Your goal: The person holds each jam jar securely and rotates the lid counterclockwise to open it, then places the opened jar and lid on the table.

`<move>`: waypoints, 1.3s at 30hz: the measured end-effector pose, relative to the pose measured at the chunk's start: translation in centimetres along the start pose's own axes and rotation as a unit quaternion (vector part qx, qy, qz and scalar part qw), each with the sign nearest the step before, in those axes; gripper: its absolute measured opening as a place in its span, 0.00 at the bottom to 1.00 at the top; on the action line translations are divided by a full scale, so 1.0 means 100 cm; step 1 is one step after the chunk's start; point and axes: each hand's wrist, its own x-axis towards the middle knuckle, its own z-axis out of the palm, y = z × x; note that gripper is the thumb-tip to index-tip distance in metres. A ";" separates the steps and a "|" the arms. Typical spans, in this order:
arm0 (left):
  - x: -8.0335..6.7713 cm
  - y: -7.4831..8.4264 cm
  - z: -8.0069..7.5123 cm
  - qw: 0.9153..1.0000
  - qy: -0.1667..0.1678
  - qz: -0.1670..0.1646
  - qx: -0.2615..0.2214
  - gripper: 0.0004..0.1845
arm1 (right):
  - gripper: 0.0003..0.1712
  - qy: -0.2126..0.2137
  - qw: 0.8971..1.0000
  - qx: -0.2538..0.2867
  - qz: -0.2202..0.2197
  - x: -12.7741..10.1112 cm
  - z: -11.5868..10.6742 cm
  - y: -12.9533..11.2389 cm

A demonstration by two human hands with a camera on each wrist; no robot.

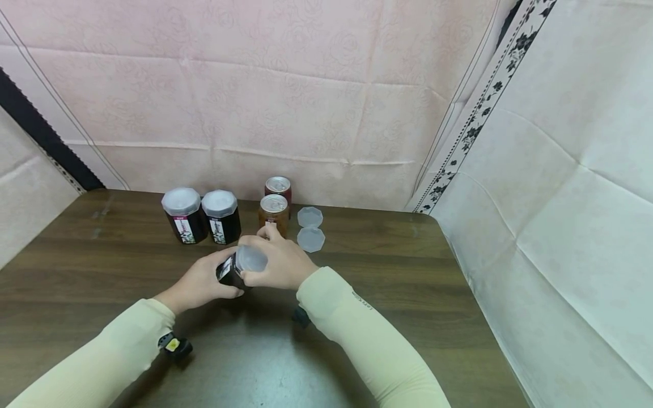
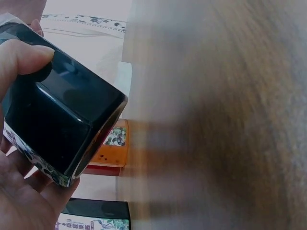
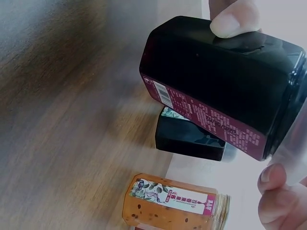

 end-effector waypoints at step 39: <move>0.005 -0.003 0.013 0.997 0.068 -0.013 -0.033 0.44 | 0.31 0.040 0.999 0.020 0.025 -0.021 -0.014 0.031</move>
